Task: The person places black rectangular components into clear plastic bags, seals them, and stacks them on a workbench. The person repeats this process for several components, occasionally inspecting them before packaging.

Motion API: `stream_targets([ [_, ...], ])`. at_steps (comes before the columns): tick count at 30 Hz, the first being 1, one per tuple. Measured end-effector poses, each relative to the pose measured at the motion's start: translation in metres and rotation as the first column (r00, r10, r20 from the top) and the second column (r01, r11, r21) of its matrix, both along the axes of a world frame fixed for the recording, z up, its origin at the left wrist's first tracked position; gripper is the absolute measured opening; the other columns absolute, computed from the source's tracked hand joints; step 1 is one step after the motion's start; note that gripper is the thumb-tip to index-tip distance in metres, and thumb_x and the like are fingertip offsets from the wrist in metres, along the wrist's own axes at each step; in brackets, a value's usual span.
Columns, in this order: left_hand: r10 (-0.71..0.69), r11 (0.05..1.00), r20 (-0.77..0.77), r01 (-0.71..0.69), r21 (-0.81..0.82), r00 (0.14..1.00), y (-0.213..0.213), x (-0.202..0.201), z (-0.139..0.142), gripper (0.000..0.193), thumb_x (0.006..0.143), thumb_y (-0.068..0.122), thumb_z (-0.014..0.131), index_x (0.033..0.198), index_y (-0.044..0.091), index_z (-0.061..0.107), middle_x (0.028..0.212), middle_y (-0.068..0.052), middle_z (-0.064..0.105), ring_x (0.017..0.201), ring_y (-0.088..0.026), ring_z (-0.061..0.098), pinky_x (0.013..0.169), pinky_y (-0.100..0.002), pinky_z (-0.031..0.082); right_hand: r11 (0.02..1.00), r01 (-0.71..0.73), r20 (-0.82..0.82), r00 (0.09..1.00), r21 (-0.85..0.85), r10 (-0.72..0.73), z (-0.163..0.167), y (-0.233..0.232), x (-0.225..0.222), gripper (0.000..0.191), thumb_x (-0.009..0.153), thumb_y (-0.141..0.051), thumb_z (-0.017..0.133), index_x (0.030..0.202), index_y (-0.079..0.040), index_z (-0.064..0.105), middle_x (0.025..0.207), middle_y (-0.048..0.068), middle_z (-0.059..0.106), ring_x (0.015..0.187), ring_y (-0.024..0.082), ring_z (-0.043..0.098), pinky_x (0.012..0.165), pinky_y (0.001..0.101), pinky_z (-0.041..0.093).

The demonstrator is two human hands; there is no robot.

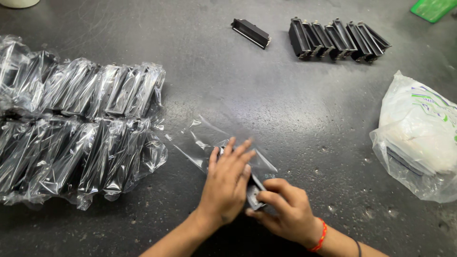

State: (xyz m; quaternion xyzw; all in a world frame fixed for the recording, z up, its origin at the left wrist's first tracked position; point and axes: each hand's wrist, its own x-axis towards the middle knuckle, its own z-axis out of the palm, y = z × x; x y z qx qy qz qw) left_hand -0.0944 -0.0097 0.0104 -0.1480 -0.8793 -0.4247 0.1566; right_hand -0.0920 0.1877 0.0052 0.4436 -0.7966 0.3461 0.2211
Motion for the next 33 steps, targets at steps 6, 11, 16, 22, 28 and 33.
stream_targets([
  [6, -0.191, 0.979, -0.089, 0.184, -0.084, 0.978, -0.002, 0.009, 0.007, 0.036, 0.098, 0.014, 0.052, 0.130, 0.003, 0.065, 0.149, -0.014, 0.058, 0.150, -0.035, 0.041, 0.124, -0.062, 0.010, 0.975, -0.070, 0.111, 0.993, 0.213, 0.047, -0.022, -0.012, 0.008, 0.040, 0.083, -0.015, 0.078, 0.118, 0.001, 0.067, 0.114, 0.023, 0.065, 0.095, 0.038, 0.068, 0.080, 0.0448, 0.058],
  [11, -0.269, 0.947, -0.196, 0.222, -0.231, 0.943, 0.005, 0.014, 0.011, 0.043, 0.090, 0.011, 0.055, 0.131, 0.004, 0.066, 0.150, -0.014, 0.058, 0.151, -0.033, 0.041, 0.125, -0.064, 0.012, 0.974, 0.133, -0.053, 0.991, 0.186, -0.125, -0.028, -0.018, 0.002, 0.044, 0.081, -0.013, 0.070, 0.121, 0.004, 0.063, 0.123, 0.023, 0.065, 0.115, 0.042, 0.062, 0.098, 0.0543, 0.050],
  [16, 0.035, 0.961, -0.327, -0.121, -0.248, 0.944, -0.001, -0.001, 0.011, 0.043, 0.094, 0.016, 0.060, 0.134, 0.000, 0.058, 0.149, -0.023, 0.054, 0.140, -0.042, 0.043, 0.115, -0.061, 0.031, 0.859, 0.406, 0.076, 0.890, 0.312, -0.449, -0.011, -0.009, -0.006, 0.043, 0.082, -0.019, 0.074, 0.121, -0.002, 0.069, 0.119, 0.020, 0.066, 0.108, 0.037, 0.065, 0.091, 0.0461, 0.054],
  [22, 0.147, 0.973, 0.172, -0.111, -0.202, 0.974, -0.005, -0.007, -0.004, 0.035, 0.091, 0.009, 0.065, 0.124, 0.005, 0.056, 0.112, -0.013, 0.062, 0.084, -0.030, 0.072, 0.068, -0.041, 0.060, 0.898, 0.378, -0.030, 0.924, 0.223, -0.382, 0.002, -0.018, 0.001, 0.028, 0.083, -0.014, 0.077, 0.108, -0.004, 0.071, 0.112, 0.013, 0.070, 0.096, 0.030, 0.069, 0.083, 0.0391, 0.056],
  [28, -0.021, 0.991, -0.109, 0.035, 0.129, 0.994, 0.002, -0.002, -0.017, 0.031, 0.082, -0.003, 0.063, 0.111, 0.007, 0.057, 0.097, -0.012, 0.063, 0.077, -0.033, 0.069, 0.063, -0.041, 0.056, 0.887, 0.386, -0.011, 0.918, 0.254, -0.396, 0.014, -0.034, 0.004, 0.030, 0.086, -0.011, 0.072, 0.115, -0.003, 0.070, 0.118, 0.011, 0.070, 0.095, 0.030, 0.071, 0.078, 0.0397, 0.057],
  [33, -0.009, 0.978, -0.016, 0.012, 0.208, 1.000, 0.000, 0.000, -0.016, 0.023, 0.085, -0.005, 0.068, 0.102, 0.005, 0.058, 0.085, -0.010, 0.063, 0.063, -0.027, 0.068, 0.056, -0.038, 0.055, 0.873, 0.458, 0.146, 0.864, 0.170, -0.482, 0.023, -0.048, 0.020, 0.033, 0.088, -0.010, 0.069, 0.119, -0.002, 0.069, 0.125, 0.013, 0.070, 0.093, 0.028, 0.074, 0.076, 0.0365, 0.060],
])
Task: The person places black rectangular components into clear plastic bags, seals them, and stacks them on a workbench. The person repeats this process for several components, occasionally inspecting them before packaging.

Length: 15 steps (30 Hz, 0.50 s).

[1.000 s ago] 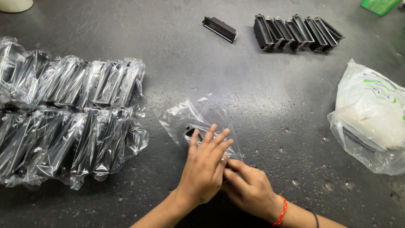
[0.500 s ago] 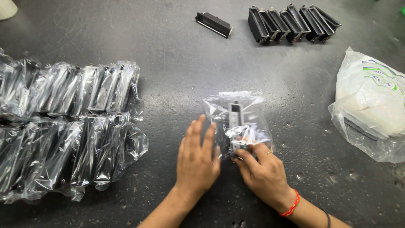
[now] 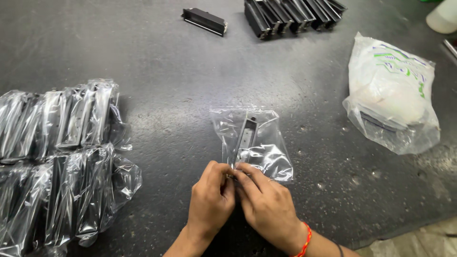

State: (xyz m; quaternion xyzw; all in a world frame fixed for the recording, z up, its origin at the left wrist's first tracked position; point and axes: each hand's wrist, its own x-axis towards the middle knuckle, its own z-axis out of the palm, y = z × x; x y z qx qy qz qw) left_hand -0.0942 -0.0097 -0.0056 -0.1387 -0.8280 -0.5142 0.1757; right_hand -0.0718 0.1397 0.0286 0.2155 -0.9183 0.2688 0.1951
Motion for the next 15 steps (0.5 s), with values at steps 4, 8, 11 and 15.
stream_targets([
  [4, -0.148, 0.989, 0.024, 0.148, -0.013, 0.989, 0.001, 0.007, 0.003, 0.021, 0.078, -0.008, 0.068, 0.092, 0.005, 0.058, 0.082, -0.010, 0.062, 0.068, -0.029, 0.068, 0.060, -0.038, 0.056, 0.998, 0.066, 0.013, 0.998, -0.011, -0.066, -0.005, 0.009, -0.021, 0.025, 0.087, -0.016, 0.073, 0.111, -0.010, 0.073, 0.120, 0.007, 0.074, 0.088, 0.027, 0.074, 0.070, 0.0373, 0.059],
  [8, -0.159, 0.987, 0.033, 0.160, -0.027, 0.987, 0.004, 0.011, 0.005, 0.018, 0.078, -0.007, 0.069, 0.088, 0.004, 0.058, 0.082, -0.012, 0.062, 0.068, -0.031, 0.067, 0.059, -0.039, 0.055, 0.998, 0.067, 0.015, 0.998, -0.003, -0.067, -0.013, 0.019, -0.026, 0.018, 0.088, -0.019, 0.075, 0.104, -0.010, 0.074, 0.113, 0.006, 0.076, 0.085, 0.024, 0.074, 0.069, 0.0367, 0.059],
  [11, -0.149, 0.989, 0.020, 0.149, -0.003, 0.989, 0.003, 0.011, 0.005, 0.019, 0.075, -0.008, 0.067, 0.088, 0.003, 0.058, 0.082, -0.012, 0.062, 0.068, -0.031, 0.068, 0.059, -0.039, 0.055, 0.999, 0.008, -0.036, 0.999, 0.031, -0.007, -0.016, 0.015, -0.021, 0.022, 0.085, -0.016, 0.074, 0.106, -0.008, 0.074, 0.112, 0.008, 0.075, 0.085, 0.024, 0.074, 0.069, 0.0365, 0.058],
  [15, -0.143, 0.989, 0.019, 0.144, -0.037, 0.989, -0.002, 0.009, 0.007, 0.017, 0.079, -0.007, 0.068, 0.087, 0.003, 0.056, 0.081, -0.012, 0.061, 0.068, -0.031, 0.067, 0.060, -0.039, 0.054, 0.996, 0.084, -0.099, 0.992, 0.044, -0.079, -0.014, 0.013, -0.037, 0.023, 0.087, -0.019, 0.077, 0.107, -0.010, 0.075, 0.113, 0.006, 0.072, 0.089, 0.026, 0.074, 0.075, 0.0374, 0.059],
])
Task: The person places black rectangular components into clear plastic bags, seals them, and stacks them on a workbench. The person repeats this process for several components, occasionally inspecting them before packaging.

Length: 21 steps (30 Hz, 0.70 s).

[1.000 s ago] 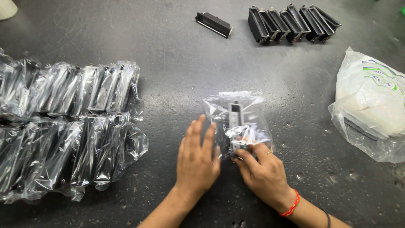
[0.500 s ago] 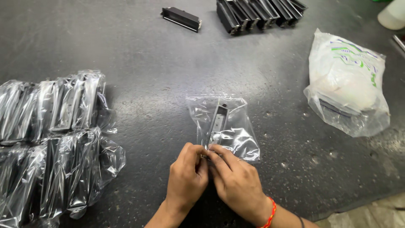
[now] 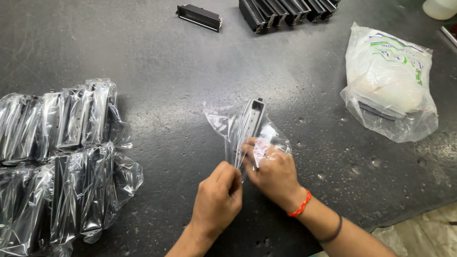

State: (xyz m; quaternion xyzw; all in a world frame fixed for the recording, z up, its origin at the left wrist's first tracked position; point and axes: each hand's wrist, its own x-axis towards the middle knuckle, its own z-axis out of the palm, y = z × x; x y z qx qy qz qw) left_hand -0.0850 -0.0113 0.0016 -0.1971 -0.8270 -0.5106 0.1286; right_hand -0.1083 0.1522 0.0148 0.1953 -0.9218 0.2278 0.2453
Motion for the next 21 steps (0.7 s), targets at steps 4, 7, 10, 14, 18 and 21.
stream_targets([
  [4, 0.056, 0.998, 0.049, -0.055, -0.007, 0.997, 0.000, -0.003, 0.004, 0.016, 0.078, -0.006, 0.066, 0.086, 0.003, 0.057, 0.080, -0.012, 0.063, 0.066, -0.030, 0.068, 0.059, -0.038, 0.054, 0.999, -0.030, -0.016, 0.999, -0.017, 0.029, 0.002, 0.006, 0.000, 0.026, 0.086, -0.019, 0.076, 0.110, -0.009, 0.075, 0.117, 0.011, 0.071, 0.092, 0.028, 0.074, 0.075, 0.0374, 0.059],
  [7, 0.153, 0.988, 0.119, -0.153, -0.006, 0.981, -0.003, -0.006, 0.007, 0.012, 0.079, -0.002, 0.066, 0.086, 0.004, 0.058, 0.077, -0.011, 0.066, 0.065, -0.029, 0.070, 0.058, -0.039, 0.054, 0.999, -0.003, -0.032, 0.999, -0.041, 0.002, 0.005, 0.016, 0.021, 0.030, 0.084, -0.019, 0.077, 0.110, -0.005, 0.074, 0.116, 0.018, 0.071, 0.094, 0.031, 0.074, 0.077, 0.0378, 0.059],
  [10, 0.245, 0.969, 0.253, -0.234, -0.074, 0.936, -0.009, -0.012, 0.009, 0.008, 0.080, 0.003, 0.064, 0.085, 0.005, 0.060, 0.071, -0.009, 0.068, 0.059, -0.024, 0.071, 0.058, -0.038, 0.056, 0.998, 0.008, -0.059, 0.998, -0.069, -0.012, 0.011, 0.038, 0.049, 0.030, 0.083, -0.016, 0.080, 0.108, -0.003, 0.071, 0.114, 0.019, 0.071, 0.101, 0.032, 0.074, 0.083, 0.0362, 0.060],
  [14, 0.287, 0.958, 0.312, -0.262, -0.121, 0.906, -0.010, -0.016, 0.008, 0.015, 0.081, 0.004, 0.064, 0.095, 0.006, 0.060, 0.080, -0.010, 0.068, 0.064, -0.024, 0.071, 0.061, -0.039, 0.056, 0.988, -0.046, -0.108, 0.994, -0.147, 0.030, 0.011, 0.078, 0.062, 0.031, 0.087, -0.006, 0.078, 0.116, -0.008, 0.067, 0.121, 0.013, 0.071, 0.108, 0.028, 0.075, 0.090, 0.0326, 0.061],
  [18, 0.238, 0.970, 0.291, -0.243, -0.020, 0.927, -0.011, -0.018, 0.007, 0.031, 0.083, 0.005, 0.064, 0.113, 0.006, 0.059, 0.111, -0.010, 0.063, 0.073, -0.018, 0.074, 0.063, -0.033, 0.060, 0.979, 0.028, 0.037, 0.999, -0.203, -0.021, 0.000, 0.099, 0.036, 0.052, 0.085, -0.005, 0.076, 0.134, -0.005, 0.059, 0.140, 0.018, 0.057, 0.121, 0.028, 0.065, 0.095, 0.0342, 0.062],
  [21, 0.196, 0.974, 0.318, -0.223, 0.050, 0.927, -0.013, -0.019, 0.006, 0.040, 0.084, 0.002, 0.063, 0.123, 0.009, 0.061, 0.121, -0.008, 0.060, 0.073, -0.014, 0.072, 0.064, -0.029, 0.062, 0.972, -0.152, 0.048, 0.985, -0.181, 0.163, -0.006, 0.095, 0.005, 0.073, 0.080, -0.014, 0.082, 0.144, -0.005, 0.048, 0.150, 0.023, 0.041, 0.133, 0.029, 0.052, 0.105, 0.0394, 0.055],
])
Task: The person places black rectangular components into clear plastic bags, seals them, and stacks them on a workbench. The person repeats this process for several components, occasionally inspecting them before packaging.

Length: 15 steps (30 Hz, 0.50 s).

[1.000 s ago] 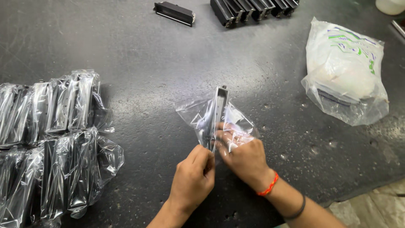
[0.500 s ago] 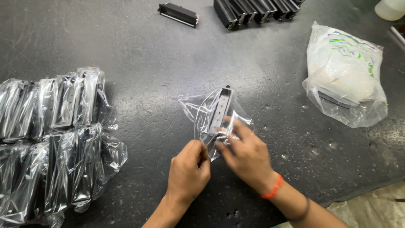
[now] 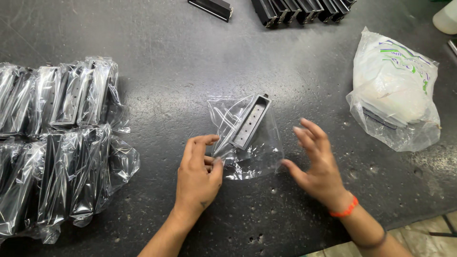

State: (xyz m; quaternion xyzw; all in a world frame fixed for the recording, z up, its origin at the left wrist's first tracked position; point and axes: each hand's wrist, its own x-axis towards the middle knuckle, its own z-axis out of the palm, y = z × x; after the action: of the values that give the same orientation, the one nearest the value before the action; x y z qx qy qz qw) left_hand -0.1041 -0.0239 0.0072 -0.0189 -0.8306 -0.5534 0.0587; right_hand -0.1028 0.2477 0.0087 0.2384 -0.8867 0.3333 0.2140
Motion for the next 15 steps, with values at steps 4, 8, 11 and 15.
stream_targets([
  [4, -0.032, 0.991, 0.048, 0.025, 0.134, 0.998, -0.001, -0.002, -0.002, 0.039, 0.083, -0.003, 0.061, 0.119, 0.010, 0.070, 0.116, -0.004, 0.059, 0.068, -0.011, 0.067, 0.059, -0.027, 0.058, 0.984, -0.165, -0.116, 0.978, 0.072, 0.173, 0.004, -0.017, -0.034, 0.056, 0.079, -0.022, 0.085, 0.127, -0.010, 0.058, 0.145, 0.017, 0.049, 0.139, 0.031, 0.047, 0.114, 0.0436, 0.048],
  [8, 0.017, 0.993, -0.074, -0.008, 0.120, 0.997, -0.006, -0.003, 0.001, 0.022, 0.083, -0.006, 0.060, 0.093, 0.004, 0.078, 0.097, -0.004, 0.065, 0.069, -0.011, 0.061, 0.059, -0.026, 0.051, 0.911, -0.365, 0.037, 0.930, 0.194, 0.365, 0.023, -0.034, -0.041, 0.014, 0.086, -0.017, 0.080, 0.099, -0.015, 0.076, 0.132, 0.004, 0.067, 0.143, 0.032, 0.050, 0.121, 0.0476, 0.044],
  [11, 0.057, 0.990, -0.144, -0.037, 0.139, 0.988, -0.011, 0.000, 0.008, 0.019, 0.081, -0.007, 0.056, 0.081, 0.002, 0.073, 0.089, -0.004, 0.067, 0.068, -0.011, 0.061, 0.058, -0.025, 0.048, 0.836, -0.534, 0.161, 0.842, 0.126, 0.514, 0.039, -0.044, -0.022, 0.009, 0.084, -0.017, 0.076, 0.093, -0.013, 0.079, 0.137, 0.008, 0.064, 0.147, 0.036, 0.046, 0.123, 0.0520, 0.040],
  [15, -0.087, 0.991, -0.297, 0.114, 0.075, 0.951, -0.016, 0.011, 0.018, 0.013, 0.076, -0.006, 0.058, 0.077, 0.003, 0.067, 0.086, -0.003, 0.067, 0.070, -0.010, 0.064, 0.061, -0.024, 0.050, 0.766, -0.642, 0.120, 0.758, -0.031, 0.641, 0.050, -0.057, -0.022, 0.007, 0.083, -0.022, 0.078, 0.082, -0.015, 0.077, 0.156, 0.023, 0.046, 0.152, 0.048, 0.025, 0.123, 0.0639, 0.025],
])
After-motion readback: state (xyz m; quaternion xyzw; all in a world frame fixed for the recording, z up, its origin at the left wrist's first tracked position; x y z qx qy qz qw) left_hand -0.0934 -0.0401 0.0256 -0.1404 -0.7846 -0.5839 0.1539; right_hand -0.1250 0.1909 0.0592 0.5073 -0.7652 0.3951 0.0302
